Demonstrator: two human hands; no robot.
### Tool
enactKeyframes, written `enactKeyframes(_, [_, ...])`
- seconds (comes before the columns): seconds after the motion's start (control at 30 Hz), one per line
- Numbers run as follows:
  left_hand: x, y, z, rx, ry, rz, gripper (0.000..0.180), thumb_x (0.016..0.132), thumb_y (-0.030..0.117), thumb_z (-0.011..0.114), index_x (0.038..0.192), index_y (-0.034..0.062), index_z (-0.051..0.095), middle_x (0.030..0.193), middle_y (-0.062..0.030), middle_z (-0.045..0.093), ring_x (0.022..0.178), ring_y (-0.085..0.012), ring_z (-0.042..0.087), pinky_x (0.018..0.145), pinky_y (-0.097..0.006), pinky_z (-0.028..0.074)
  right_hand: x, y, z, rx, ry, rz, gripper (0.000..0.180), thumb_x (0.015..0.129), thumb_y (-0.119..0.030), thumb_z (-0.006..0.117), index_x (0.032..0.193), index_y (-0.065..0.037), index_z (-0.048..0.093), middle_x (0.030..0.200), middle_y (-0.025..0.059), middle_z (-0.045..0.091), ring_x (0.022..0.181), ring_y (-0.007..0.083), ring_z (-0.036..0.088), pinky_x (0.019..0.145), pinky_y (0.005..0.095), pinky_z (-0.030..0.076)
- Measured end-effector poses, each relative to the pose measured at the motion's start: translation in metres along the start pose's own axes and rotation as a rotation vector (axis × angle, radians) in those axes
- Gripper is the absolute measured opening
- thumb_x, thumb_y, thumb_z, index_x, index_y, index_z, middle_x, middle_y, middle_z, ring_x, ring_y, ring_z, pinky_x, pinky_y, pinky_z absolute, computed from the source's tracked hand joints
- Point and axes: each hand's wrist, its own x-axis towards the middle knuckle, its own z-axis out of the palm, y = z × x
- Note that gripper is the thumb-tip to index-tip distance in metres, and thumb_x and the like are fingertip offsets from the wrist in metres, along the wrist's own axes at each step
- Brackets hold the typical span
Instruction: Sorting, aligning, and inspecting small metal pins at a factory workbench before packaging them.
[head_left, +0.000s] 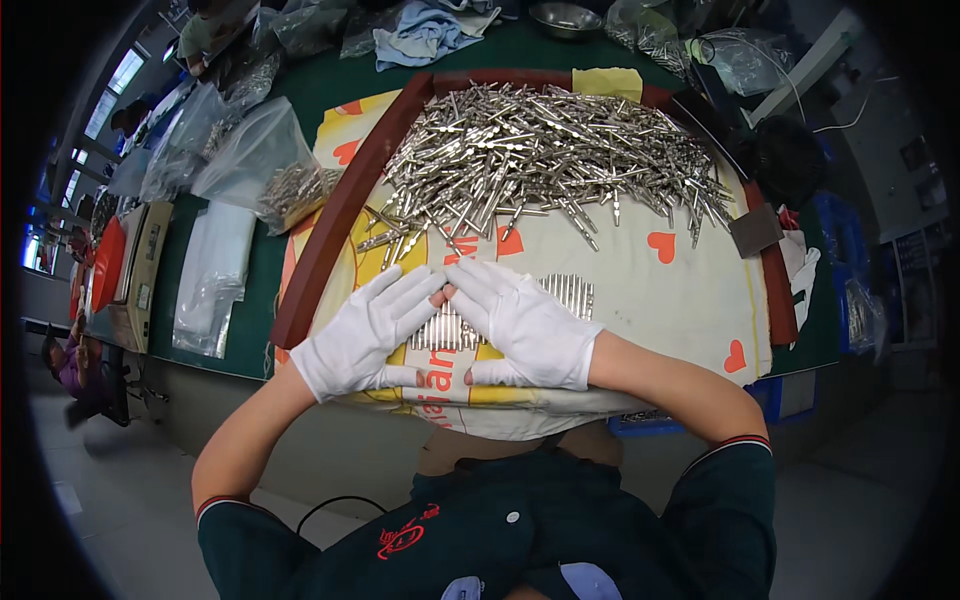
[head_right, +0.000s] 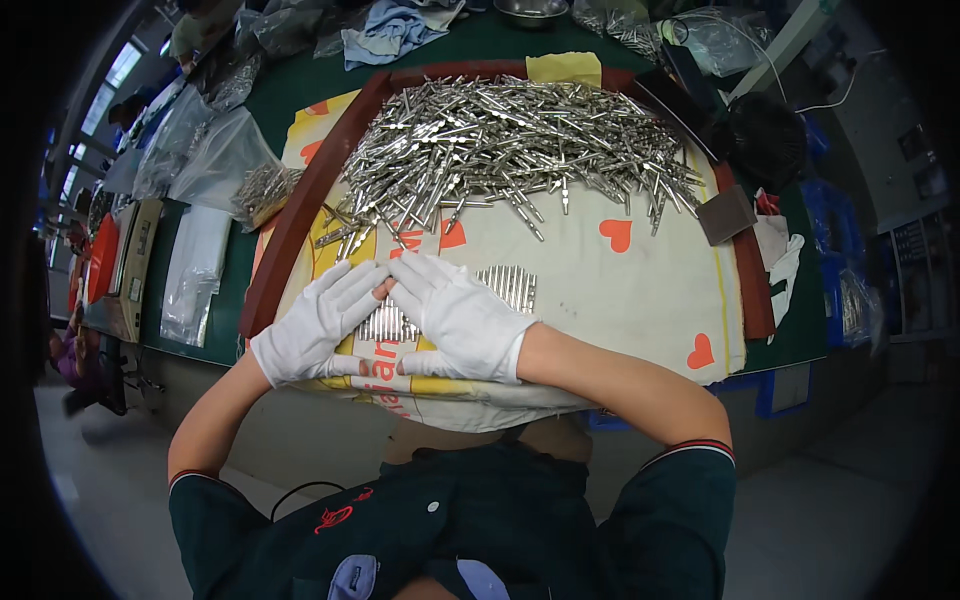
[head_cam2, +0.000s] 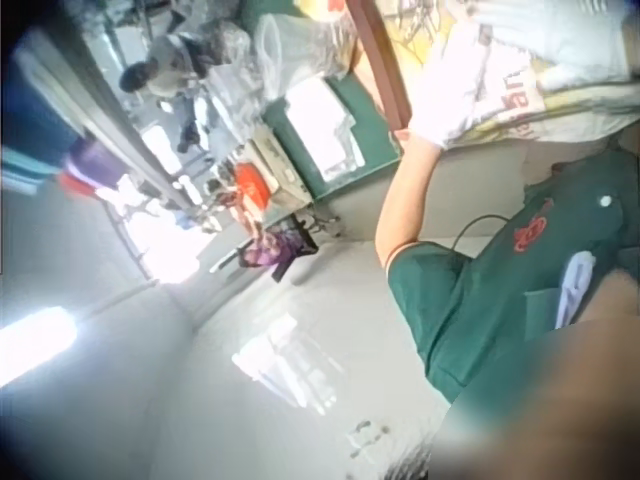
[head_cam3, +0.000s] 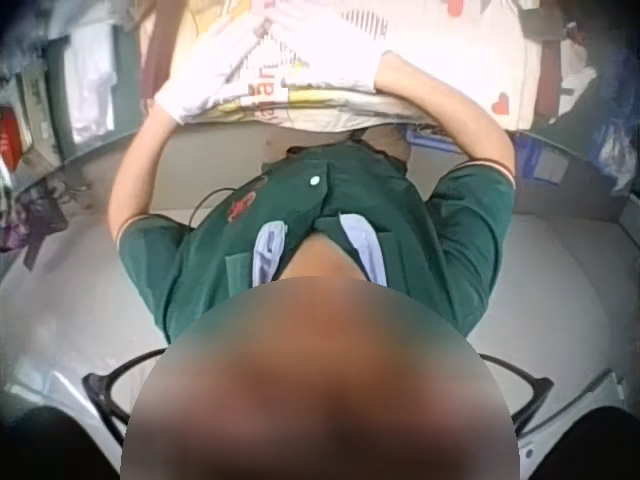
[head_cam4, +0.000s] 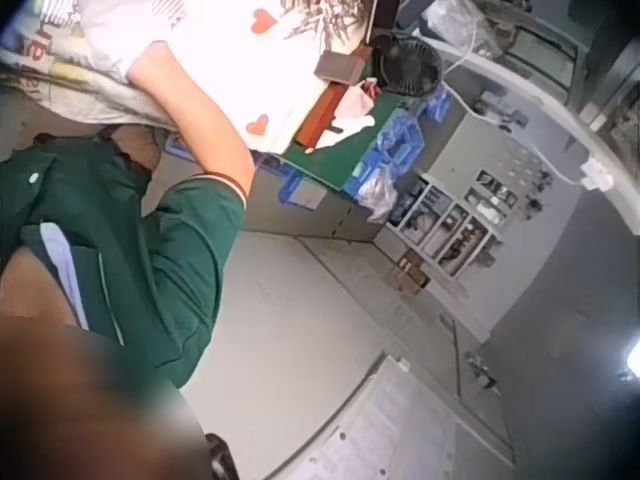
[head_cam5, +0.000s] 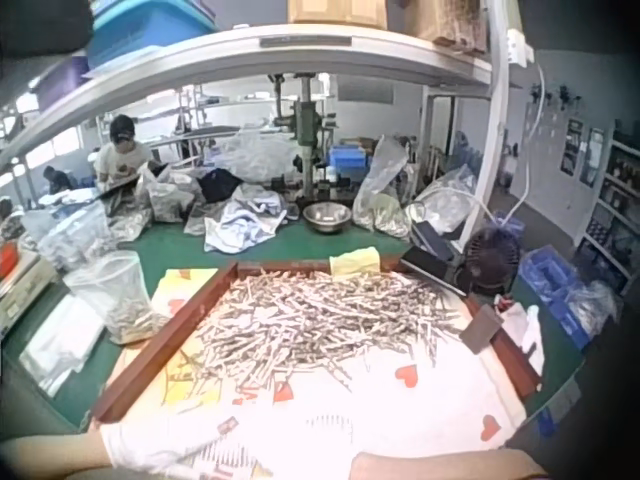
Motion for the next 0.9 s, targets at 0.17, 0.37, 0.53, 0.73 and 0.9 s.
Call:
enactKeyframes(0.17, [-0.012,0.008,0.008,-0.045,0.121,-0.054,0.091,0.084,0.065,0.049,0.147,0.003,0.028,0.152,-0.0231,0.028,0.14,-0.0402,0.029,0.115,-0.05,0.02,0.007,0.029,-0.032,-0.194,0.412,0.202,0.034,0.07,-0.012,0.069,0.102,-0.006,0.059,0.099,0.0107,0.061,0.097,0.0288,0.056,0.082,0.0418,0.043])
enactKeyframes(0.37, [0.024,0.014,0.004,-0.049,0.224,0.076,0.086,0.084,0.065,0.049,0.14,0.001,0.039,0.147,-0.0226,0.035,0.136,-0.0401,0.034,0.114,-0.05,0.023,0.014,0.066,-0.047,-0.521,0.19,0.265,0.06,0.061,-0.009,0.069,0.119,-0.003,0.054,0.117,0.0099,0.055,0.11,0.029,0.052,0.089,0.0407,0.042])
enactKeyframes(0.53, [0.035,0.0,-0.011,0.099,0.645,-0.344,0.037,0.075,0.025,0.07,0.101,0.0021,0.058,0.095,-0.0146,0.059,0.09,-0.0335,0.058,0.078,-0.044,0.047,0.034,0.084,-0.042,-0.68,0.105,0.213,0.054,0.061,-0.01,0.069,0.114,-0.009,0.056,0.107,0.0071,0.057,0.096,0.0266,0.056,0.075,0.0386,0.047])
enactKeyframes(0.73, [0.034,-0.022,-0.004,0.171,0.305,-0.686,0.033,0.073,0.018,0.068,0.099,0.0009,0.056,0.089,-0.0165,0.057,0.083,-0.0335,0.06,0.071,-0.044,0.05,0.065,0.099,-0.046,-0.731,0.068,-0.031,0.029,0.066,-0.009,0.064,0.095,-0.007,0.06,0.097,0.0066,0.055,0.088,0.0253,0.056,0.069,0.0377,0.048])
enactKeyframes(0.9, [0.045,-0.031,0.004,0.24,0.275,-0.661,0.027,0.074,0.016,0.066,0.093,0.0002,0.054,0.082,-0.0194,0.058,0.076,-0.0359,0.062,0.067,-0.045,0.051,0.085,0.098,-0.043,-0.808,0.018,-0.155,0.01,0.074,-0.012,0.059,0.083,-0.008,0.059,0.086,0.006,0.057,0.087,0.0225,0.057,0.07,0.0358,0.048])
